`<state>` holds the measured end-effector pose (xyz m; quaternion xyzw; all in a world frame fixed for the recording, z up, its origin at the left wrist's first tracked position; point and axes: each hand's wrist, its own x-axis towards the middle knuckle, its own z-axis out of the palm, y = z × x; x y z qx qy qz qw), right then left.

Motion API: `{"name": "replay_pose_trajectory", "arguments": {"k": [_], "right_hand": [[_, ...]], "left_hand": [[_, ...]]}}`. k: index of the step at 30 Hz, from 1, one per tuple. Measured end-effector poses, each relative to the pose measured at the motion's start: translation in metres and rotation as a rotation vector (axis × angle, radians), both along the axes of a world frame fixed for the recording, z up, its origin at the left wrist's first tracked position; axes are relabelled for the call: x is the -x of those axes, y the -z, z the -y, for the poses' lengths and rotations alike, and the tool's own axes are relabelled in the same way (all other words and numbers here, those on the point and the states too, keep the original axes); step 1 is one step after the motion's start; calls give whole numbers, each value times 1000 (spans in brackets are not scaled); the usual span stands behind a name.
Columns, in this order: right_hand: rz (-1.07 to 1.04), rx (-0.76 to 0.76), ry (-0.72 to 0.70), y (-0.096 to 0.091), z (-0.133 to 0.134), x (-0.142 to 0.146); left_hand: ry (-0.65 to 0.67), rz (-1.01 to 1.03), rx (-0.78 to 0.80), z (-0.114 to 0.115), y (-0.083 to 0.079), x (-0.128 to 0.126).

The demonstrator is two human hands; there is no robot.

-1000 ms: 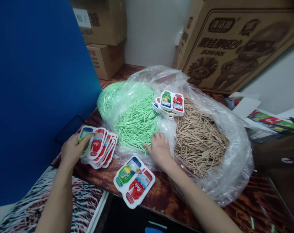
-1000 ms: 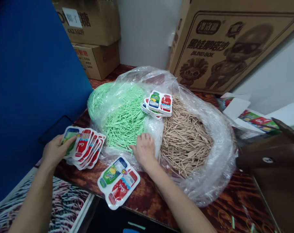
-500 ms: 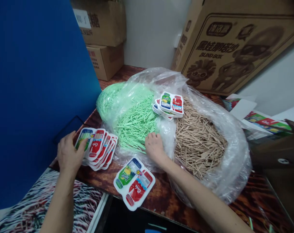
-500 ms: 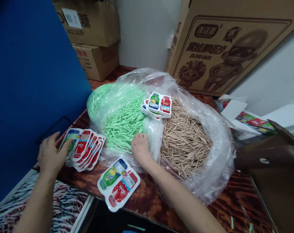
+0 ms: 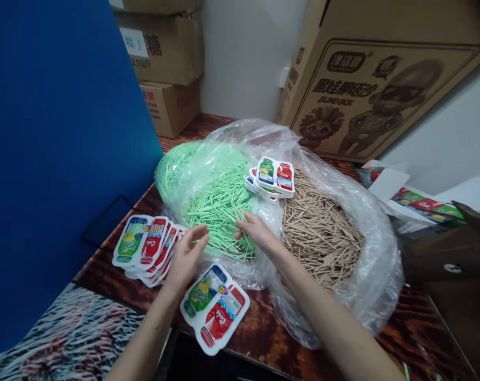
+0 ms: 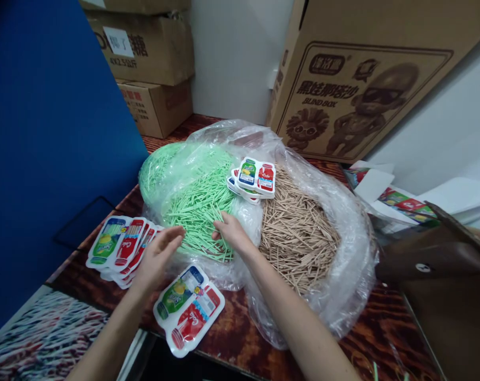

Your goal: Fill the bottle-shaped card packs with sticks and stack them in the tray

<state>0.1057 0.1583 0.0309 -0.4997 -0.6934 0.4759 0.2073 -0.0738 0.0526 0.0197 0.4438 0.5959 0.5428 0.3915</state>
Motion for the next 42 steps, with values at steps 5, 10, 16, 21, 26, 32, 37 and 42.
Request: {"name": "replay_pose_trajectory", "arguments": {"k": [5, 10, 16, 21, 26, 32, 37, 42], "right_hand": [[-535, 304, 86, 9, 14, -6], [-553, 203, 122, 21, 17, -10], [-514, 227, 31, 19, 18, -15], [-674, 474, 90, 10, 24, -24], [-751, 473, 83, 10, 24, -26], [-573, 152, 35, 10, 24, -15], [-522, 349, -84, 4, 32, -13], [-535, 326, -37, -9, 73, -27]], "left_hand": [[64, 358, 105, -29, 10, -45], [64, 397, 87, -45, 10, -67], [27, 358, 37, -54, 4, -71], [28, 316, 1, -64, -6, -58], [105, 71, -2, -63, -6, -61], [69, -245, -242, -58, -9, -76], [276, -379, -179, -55, -15, -72], [150, -241, -173, -14, -15, -49]]}}
